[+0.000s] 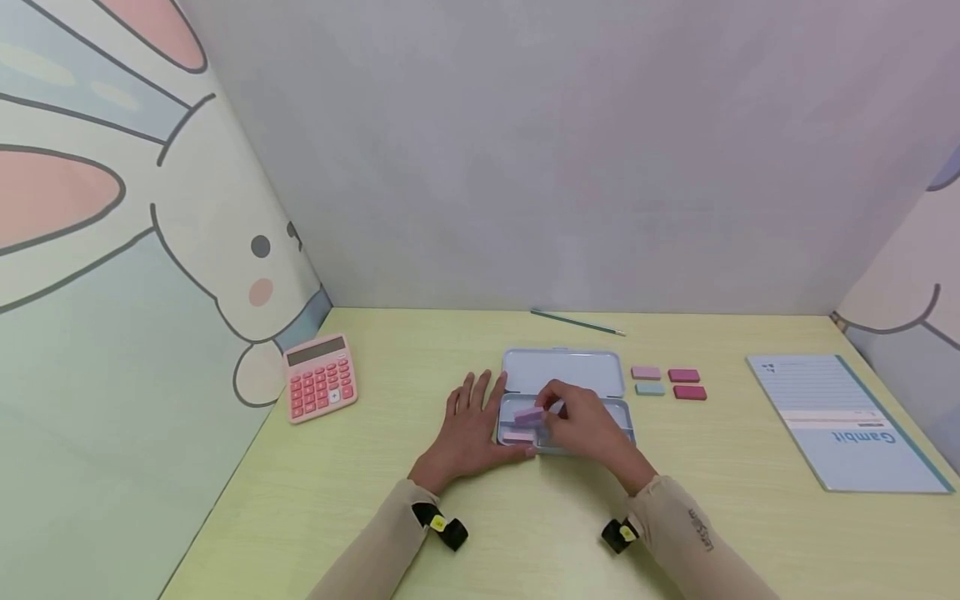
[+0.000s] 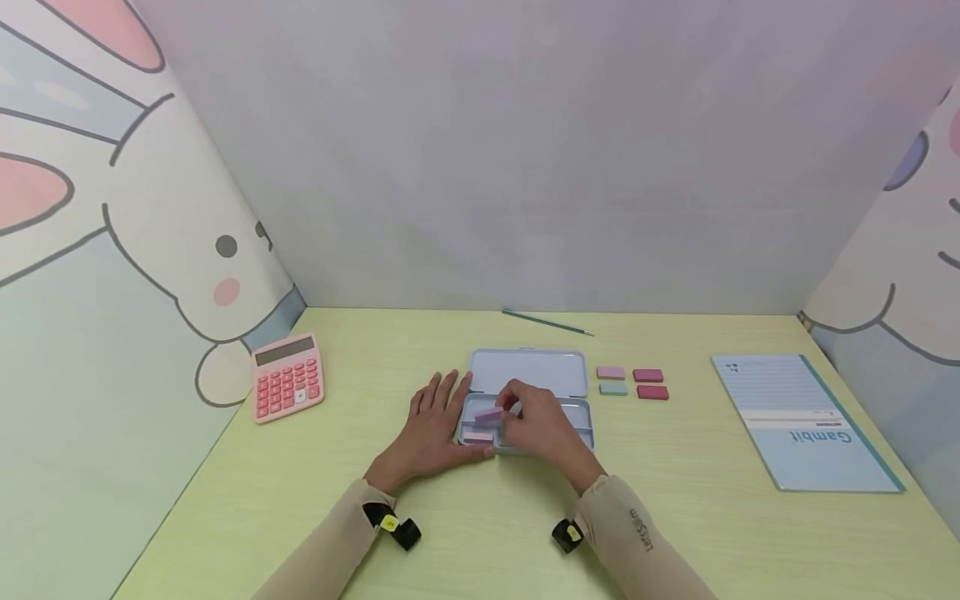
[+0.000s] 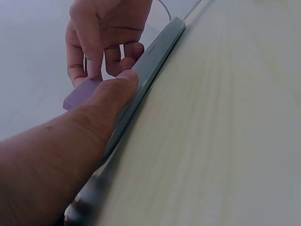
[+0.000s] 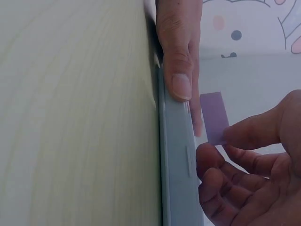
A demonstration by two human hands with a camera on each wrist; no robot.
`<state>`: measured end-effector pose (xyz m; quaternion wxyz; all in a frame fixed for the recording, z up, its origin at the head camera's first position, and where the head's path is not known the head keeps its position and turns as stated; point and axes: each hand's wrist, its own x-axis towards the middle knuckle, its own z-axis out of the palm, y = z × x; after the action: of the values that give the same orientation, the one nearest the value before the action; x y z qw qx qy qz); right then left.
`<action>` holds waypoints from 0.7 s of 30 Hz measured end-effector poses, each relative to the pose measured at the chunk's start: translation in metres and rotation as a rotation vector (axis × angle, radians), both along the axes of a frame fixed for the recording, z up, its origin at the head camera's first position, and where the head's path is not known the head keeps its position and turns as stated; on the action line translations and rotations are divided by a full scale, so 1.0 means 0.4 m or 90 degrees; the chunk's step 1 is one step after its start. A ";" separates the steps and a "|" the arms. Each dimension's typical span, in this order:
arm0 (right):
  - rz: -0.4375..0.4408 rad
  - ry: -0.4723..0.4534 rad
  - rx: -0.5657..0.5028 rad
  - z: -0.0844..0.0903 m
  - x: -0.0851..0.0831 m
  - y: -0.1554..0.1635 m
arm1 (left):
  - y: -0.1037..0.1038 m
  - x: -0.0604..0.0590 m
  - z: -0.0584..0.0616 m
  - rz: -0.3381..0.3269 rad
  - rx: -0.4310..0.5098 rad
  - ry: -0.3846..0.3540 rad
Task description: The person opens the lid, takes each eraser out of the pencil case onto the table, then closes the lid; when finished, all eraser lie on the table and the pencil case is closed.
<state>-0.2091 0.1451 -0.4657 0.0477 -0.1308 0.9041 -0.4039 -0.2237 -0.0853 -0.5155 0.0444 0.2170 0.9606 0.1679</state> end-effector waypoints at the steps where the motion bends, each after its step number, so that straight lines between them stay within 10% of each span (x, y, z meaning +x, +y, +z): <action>1: -0.011 -0.009 -0.014 0.000 0.001 0.003 | 0.000 -0.001 0.000 0.001 -0.002 0.001; 21: -0.171 -0.127 -0.215 -0.013 0.056 0.162 | -0.001 0.001 -0.006 -0.001 0.012 -0.001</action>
<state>-0.1866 0.2100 -0.4710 0.0597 0.0252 0.8238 -0.5632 -0.2233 -0.0859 -0.5180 0.0430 0.2178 0.9588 0.1774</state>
